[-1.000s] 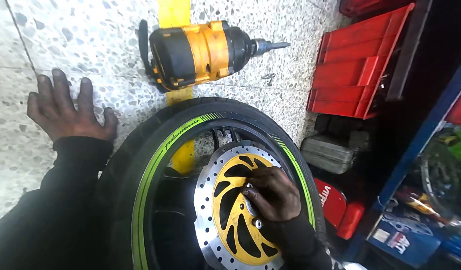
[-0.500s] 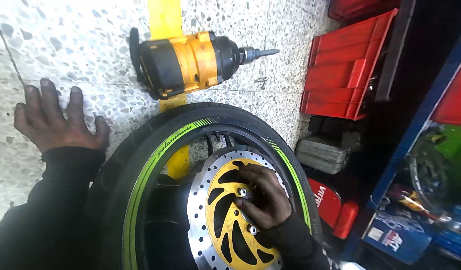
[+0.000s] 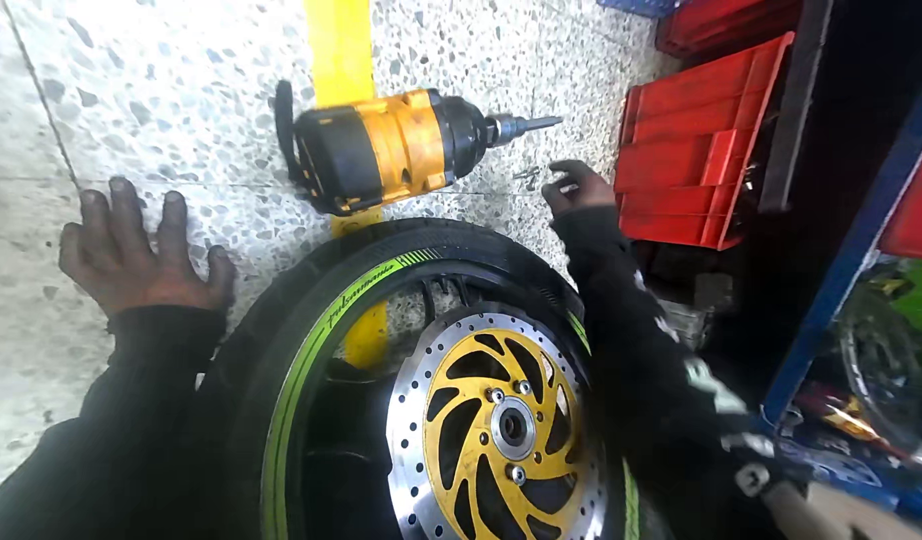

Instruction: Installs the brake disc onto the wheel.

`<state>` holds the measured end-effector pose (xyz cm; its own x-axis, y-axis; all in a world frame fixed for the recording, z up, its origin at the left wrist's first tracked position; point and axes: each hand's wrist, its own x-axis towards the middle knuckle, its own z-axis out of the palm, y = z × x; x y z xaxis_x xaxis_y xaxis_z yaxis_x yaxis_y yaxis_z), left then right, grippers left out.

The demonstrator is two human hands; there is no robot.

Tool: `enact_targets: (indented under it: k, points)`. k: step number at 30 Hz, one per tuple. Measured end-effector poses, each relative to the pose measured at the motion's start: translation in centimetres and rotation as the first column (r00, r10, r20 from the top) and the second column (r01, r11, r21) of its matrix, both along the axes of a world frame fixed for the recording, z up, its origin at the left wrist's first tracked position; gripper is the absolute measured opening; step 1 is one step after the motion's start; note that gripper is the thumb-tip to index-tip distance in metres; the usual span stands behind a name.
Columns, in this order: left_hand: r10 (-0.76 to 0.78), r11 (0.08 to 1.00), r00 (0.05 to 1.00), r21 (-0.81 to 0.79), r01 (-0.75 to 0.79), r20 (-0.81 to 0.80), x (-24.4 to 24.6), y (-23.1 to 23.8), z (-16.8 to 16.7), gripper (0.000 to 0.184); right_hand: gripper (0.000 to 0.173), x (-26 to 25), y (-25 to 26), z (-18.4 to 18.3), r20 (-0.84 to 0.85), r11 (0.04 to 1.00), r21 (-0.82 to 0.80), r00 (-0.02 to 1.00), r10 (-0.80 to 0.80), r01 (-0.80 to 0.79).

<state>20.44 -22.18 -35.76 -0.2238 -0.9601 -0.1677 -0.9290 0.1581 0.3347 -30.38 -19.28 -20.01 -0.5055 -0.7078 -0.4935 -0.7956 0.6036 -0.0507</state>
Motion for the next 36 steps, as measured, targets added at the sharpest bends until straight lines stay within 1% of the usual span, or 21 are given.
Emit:
enact_targets:
  k: [2,3,4,5,6,7,8,10,11,13,14,16,17,18,20,24,26,28,30,32,36]
  points:
    - [0.001,1.0,1.0,-0.007,-0.001,0.007,-0.1,0.0,0.0,0.068,0.056,-3.4,-3.4,-5.6,-0.049,0.984,0.17,0.997,0.065,-0.055]
    - [0.002,1.0,1.0,-0.015,-0.002,0.009,-0.2,0.0,0.0,0.068,0.061,-3.9,-4.6,-7.2,-0.068,0.965,0.254,0.994,0.086,-0.066]
    - [0.002,1.0,1.0,-0.027,-0.001,0.007,-0.2,-0.1,0.0,0.068,0.063,-3.3,-5.6,-7.8,-0.095,0.943,0.329,0.991,0.091,-0.055]
    - [0.002,0.999,1.0,-0.038,-0.001,0.006,-0.3,-0.1,0.0,0.067,0.062,-1.8,-6.9,-7.3,-0.106,0.904,0.426,0.99,0.089,-0.036]
    - [0.002,0.999,1.0,-0.047,-0.002,0.008,-0.3,-0.2,0.1,0.067,0.058,0.2,-8.6,-6.1,-0.087,0.838,0.546,0.993,0.084,-0.024]
    - [-0.001,0.999,1.0,-0.046,0.002,0.011,-0.2,-0.2,0.2,0.067,0.051,1.2,-9.1,-5.8,-0.079,0.815,0.577,0.99,0.116,-0.049]
    - [-0.002,1.0,1.0,-0.031,0.002,0.018,-0.2,0.0,0.3,0.066,0.045,1.0,-8.4,-6.1,-0.059,0.83,0.546,0.983,0.172,-0.112]
    - [-0.002,1.0,1.0,-0.018,0.002,0.023,-0.2,0.1,0.3,0.066,0.037,-1.2,-6.0,-7.4,-0.013,0.907,0.314,0.954,0.301,-0.282]
    - [-0.003,1.0,1.0,-0.027,0.003,0.018,-0.2,0.0,0.2,0.066,0.037,-0.9,-5.2,-6.6,0.039,0.929,0.211,0.952,0.302,-0.304]
    - [-0.001,1.0,1.0,-0.025,0.001,0.009,-0.2,-0.1,0.0,0.066,0.035,2.4,-3.3,-2.0,0.192,0.958,-0.009,0.94,0.283,-0.287]
    - [0.002,1.0,1.0,-0.024,-0.002,0.006,-0.2,-0.1,-0.1,0.067,0.033,4.4,-2.0,0.9,0.298,0.953,-0.117,0.905,0.303,-0.28]
    - [-0.004,1.0,1.0,-0.026,0.004,0.004,-0.2,0.1,-0.1,0.067,0.027,7.6,1.8,6.5,0.484,0.88,-0.336,0.739,0.468,-0.337]
    - [-0.01,1.0,1.0,-0.023,0.01,-0.001,-0.2,0.1,0.0,0.066,0.024,9.1,3.9,9.0,0.529,0.836,-0.411,0.652,0.544,-0.364]
    - [-0.015,1.0,1.0,-0.018,0.015,-0.006,-0.2,0.0,0.0,0.067,0.02,10.9,6.0,11.2,0.539,0.804,-0.448,0.6,0.591,-0.39]
    - [-0.016,1.0,1.0,-0.012,0.016,-0.023,-0.2,0.0,0.1,0.067,0.015,14.1,10.6,14.2,0.53,0.795,-0.432,0.593,0.606,-0.425]
    - [-0.015,1.0,1.0,-0.003,0.015,-0.026,0.1,0.1,0.0,0.068,0.015,17.1,16.0,14.6,0.39,0.808,-0.41,0.719,0.575,-0.424]
    - [-0.019,1.0,0.999,-0.007,0.018,-0.032,0.0,0.1,0.0,0.068,0.016,17.3,16.4,13.9,0.337,0.795,-0.399,0.733,0.591,-0.457]
    - [-0.011,1.0,0.999,-0.015,0.011,-0.031,-0.1,0.0,0.0,0.068,0.016,17.5,16.2,13.3,0.327,0.778,-0.385,0.715,0.618,-0.497]
    - [-0.006,1.0,1.0,-0.018,0.005,-0.024,-0.1,-0.1,0.0,0.068,0.015,18.1,15.8,13.1,0.317,0.794,-0.343,0.734,0.6,-0.501]
    - [-0.008,1.0,1.0,-0.009,0.008,-0.021,0.0,0.0,0.0,0.069,0.021,18.4,15.2,13.2,0.314,0.816,-0.298,0.757,0.573,-0.495]
    - [-0.015,1.0,1.0,-0.01,0.015,-0.021,-0.1,-0.1,0.1,0.069,0.024,18.9,14.8,13.0,0.249,0.76,-0.318,0.723,0.644,-0.567]
